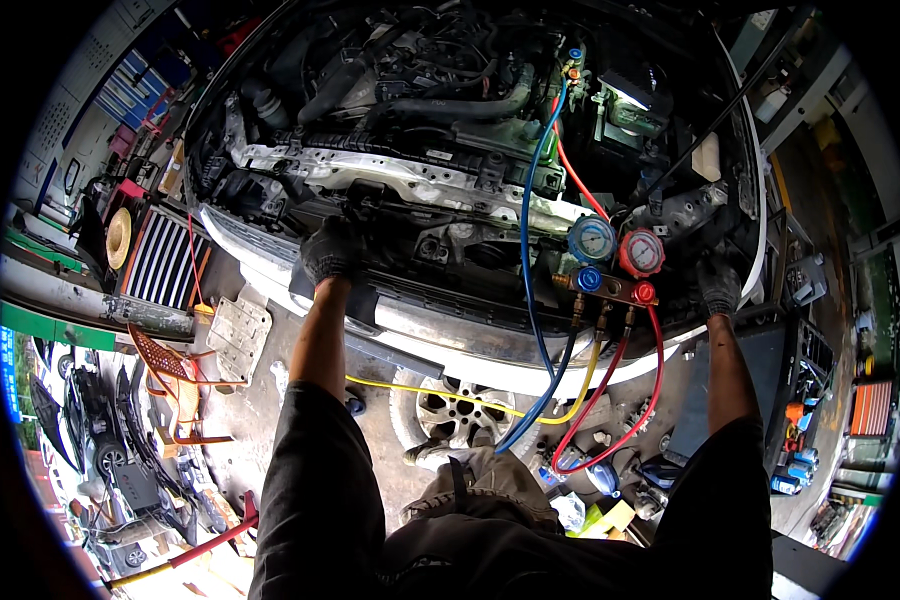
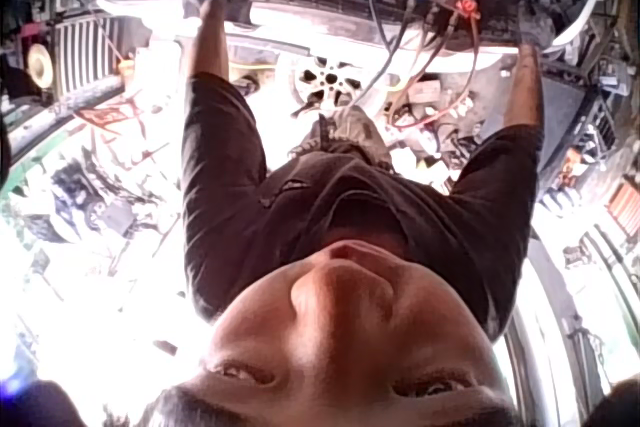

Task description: The person connects the blue and red hoses of a manifold gauge set to the air conditioning system ports inside a car's engine bay and then monitors the pressure gauges while turning the valves.

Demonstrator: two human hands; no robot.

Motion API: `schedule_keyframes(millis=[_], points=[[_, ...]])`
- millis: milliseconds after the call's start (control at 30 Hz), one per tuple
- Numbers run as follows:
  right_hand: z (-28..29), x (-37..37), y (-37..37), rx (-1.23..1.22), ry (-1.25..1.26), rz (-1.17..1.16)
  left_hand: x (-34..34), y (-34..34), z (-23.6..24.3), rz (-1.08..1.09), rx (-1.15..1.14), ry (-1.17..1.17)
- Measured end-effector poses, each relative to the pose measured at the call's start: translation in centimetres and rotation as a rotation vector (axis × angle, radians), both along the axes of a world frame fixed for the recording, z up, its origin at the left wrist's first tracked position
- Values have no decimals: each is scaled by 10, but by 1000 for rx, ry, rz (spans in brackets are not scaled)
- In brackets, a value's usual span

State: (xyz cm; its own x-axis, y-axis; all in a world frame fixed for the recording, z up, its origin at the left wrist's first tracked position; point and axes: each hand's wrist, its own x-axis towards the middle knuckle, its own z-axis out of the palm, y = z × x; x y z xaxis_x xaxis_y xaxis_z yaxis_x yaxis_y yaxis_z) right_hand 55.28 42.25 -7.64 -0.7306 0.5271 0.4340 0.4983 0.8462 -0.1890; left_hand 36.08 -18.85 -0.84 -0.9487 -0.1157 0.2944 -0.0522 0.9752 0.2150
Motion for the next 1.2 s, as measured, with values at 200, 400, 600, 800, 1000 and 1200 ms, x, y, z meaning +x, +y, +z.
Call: schedule_keyframes(millis=[200,400,600,800,1000,1200], points=[[1,2,-2,-50,57,110,-4,-8,-7,13,34,-51],[-5,3,11,-49,-14,83,-4,-6,-6,-40,29,-61],[5,2,-3,-89,-7,79,-7,-10,-11,5,43,-54],[8,2,-4,-36,-5,79,-6,-4,-7,28,3,-32],[16,1,-14,-42,-55,24,-8,-10,-14,-12,-16,-14],[15,2,-13,-38,-25,37,-7,-7,-11,16,-23,-9]])
